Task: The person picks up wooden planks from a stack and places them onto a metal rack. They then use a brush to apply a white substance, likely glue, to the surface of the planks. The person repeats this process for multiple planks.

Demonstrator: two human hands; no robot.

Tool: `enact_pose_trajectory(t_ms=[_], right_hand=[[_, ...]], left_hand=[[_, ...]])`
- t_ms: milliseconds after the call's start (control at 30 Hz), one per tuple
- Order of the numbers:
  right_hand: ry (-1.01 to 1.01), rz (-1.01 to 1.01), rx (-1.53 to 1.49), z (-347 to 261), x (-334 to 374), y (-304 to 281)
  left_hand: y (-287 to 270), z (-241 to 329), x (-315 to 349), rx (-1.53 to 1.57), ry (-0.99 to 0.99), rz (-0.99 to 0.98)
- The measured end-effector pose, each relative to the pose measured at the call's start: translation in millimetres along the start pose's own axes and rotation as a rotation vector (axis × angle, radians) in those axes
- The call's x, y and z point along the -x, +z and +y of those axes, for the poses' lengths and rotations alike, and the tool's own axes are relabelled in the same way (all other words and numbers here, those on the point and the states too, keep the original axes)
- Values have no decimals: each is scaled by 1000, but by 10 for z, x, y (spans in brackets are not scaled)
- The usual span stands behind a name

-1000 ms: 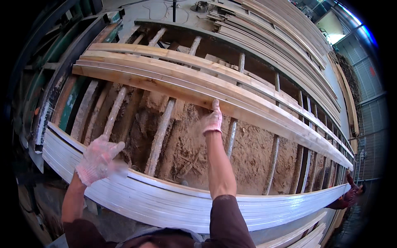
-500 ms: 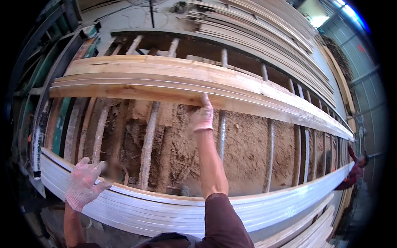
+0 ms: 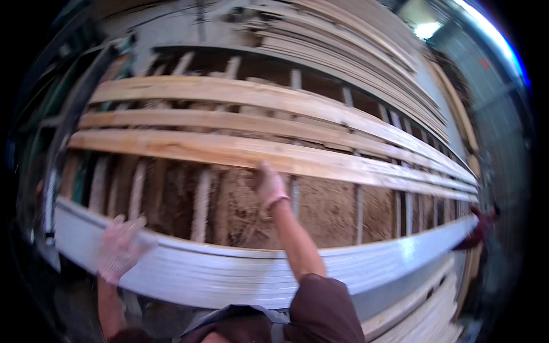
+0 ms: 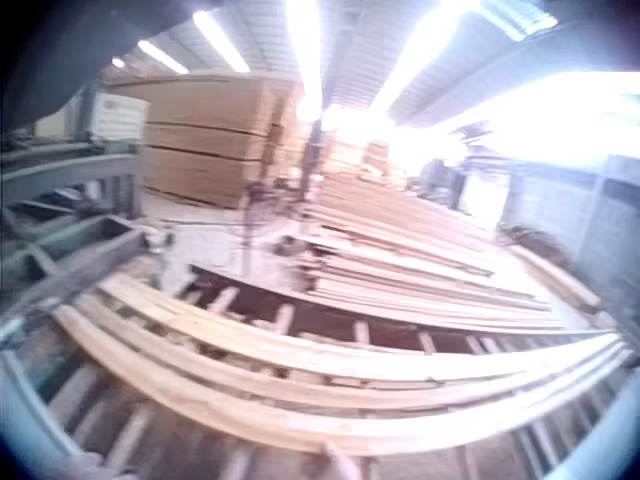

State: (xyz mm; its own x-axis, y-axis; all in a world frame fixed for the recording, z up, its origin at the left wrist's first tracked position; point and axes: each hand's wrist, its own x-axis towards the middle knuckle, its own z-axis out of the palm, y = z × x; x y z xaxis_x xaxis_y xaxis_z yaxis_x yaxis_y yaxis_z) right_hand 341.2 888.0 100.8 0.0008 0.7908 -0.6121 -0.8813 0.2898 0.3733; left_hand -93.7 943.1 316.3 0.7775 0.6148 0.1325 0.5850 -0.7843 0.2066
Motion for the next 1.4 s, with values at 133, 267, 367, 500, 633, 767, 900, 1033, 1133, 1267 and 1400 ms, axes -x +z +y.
enact_pose_trajectory(t_ms=[133,267,367,500,633,767,900,1033,1133,1267,1400], right_hand=[[-260,76,1157,226,755,-391],[-228,311,1105,517,927,-257],[-343,304,976,464,602,-99],[-358,182,949,-20,-76,284],[-374,120,917,-364,-699,995],[-144,-46,1055,-367,-746,1198],[-279,48,1969,476,214,887],[13,76,2305,318,761,433],[477,134,2428,154,966,-56],[768,201,2577,386,1382,-543],[862,317,2474,539,1420,-441]], left_hand=[[-72,-52,-17,109,105,62],[-113,-78,113,28,-8,-73],[-71,-67,213,-7,-34,-71],[-92,-69,243,18,-40,-62],[-148,-5,248,-66,-117,-140],[-138,56,285,-37,-113,-103],[-110,78,437,-53,-160,-90],[-107,85,469,-26,-79,61],[-165,122,498,-29,-67,102],[-148,63,745,-2,-204,33],[-131,-23,1133,-103,-257,134]])
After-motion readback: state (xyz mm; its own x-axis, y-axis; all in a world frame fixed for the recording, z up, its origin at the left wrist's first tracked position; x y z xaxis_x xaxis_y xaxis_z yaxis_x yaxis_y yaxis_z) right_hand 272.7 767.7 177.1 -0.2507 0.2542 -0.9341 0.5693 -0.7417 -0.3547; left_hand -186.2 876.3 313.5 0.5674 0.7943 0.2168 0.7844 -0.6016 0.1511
